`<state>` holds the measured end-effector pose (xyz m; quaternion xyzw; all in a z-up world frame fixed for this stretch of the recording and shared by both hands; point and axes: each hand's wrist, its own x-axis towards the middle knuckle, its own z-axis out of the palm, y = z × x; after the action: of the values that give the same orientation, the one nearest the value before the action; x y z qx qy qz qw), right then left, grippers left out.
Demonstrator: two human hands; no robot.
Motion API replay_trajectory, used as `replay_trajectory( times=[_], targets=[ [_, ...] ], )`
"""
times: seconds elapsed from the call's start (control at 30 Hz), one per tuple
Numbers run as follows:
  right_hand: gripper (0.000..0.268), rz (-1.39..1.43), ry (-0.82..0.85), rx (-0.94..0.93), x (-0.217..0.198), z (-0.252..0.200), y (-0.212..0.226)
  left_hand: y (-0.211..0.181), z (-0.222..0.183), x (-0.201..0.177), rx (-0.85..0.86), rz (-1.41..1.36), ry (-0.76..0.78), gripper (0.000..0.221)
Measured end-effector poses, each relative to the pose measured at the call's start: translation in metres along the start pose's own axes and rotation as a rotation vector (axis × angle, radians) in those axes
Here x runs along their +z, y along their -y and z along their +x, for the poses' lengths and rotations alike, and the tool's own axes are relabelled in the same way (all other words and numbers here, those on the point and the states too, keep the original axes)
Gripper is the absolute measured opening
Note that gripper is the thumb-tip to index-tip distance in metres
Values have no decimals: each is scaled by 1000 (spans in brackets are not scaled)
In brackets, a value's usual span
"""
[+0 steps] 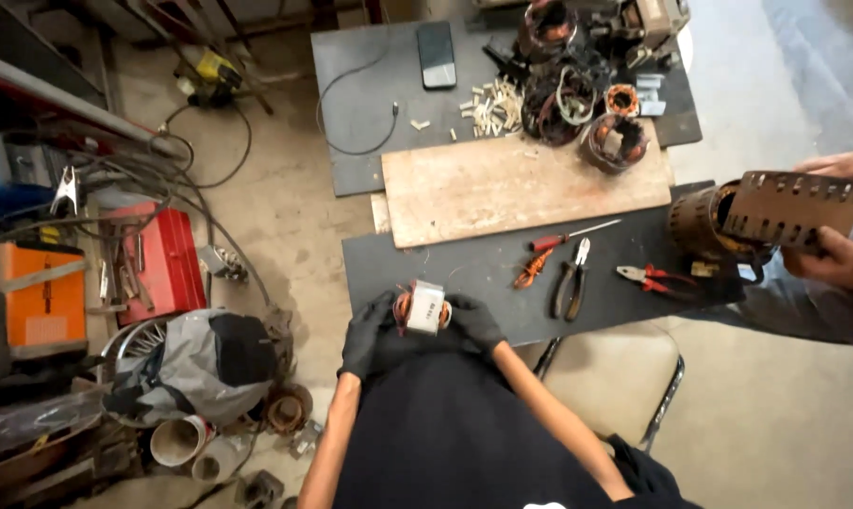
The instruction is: Disassembling and repairing an electric motor and electrical components using hand tools
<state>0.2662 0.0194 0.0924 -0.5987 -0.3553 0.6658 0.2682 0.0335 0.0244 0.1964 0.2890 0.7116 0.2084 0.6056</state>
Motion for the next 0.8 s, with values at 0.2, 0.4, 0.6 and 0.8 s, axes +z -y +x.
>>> replay_trajectory(
  times=[0.2,0.4,0.6,0.8],
  targets=[
    [30,91,-45,-8,8,24,-27,4,25,14,-13,162,68,65],
    [35,-83,9,-21,-2,-13,22,-86,-67,3,-25,31,-1,82],
    [37,-142,-119,11,-7,-44,33,71,91,22,125,314,71,59],
    [69,154,31,30,7,-62,48,116,139,35,390,246,83,34]
  ],
)
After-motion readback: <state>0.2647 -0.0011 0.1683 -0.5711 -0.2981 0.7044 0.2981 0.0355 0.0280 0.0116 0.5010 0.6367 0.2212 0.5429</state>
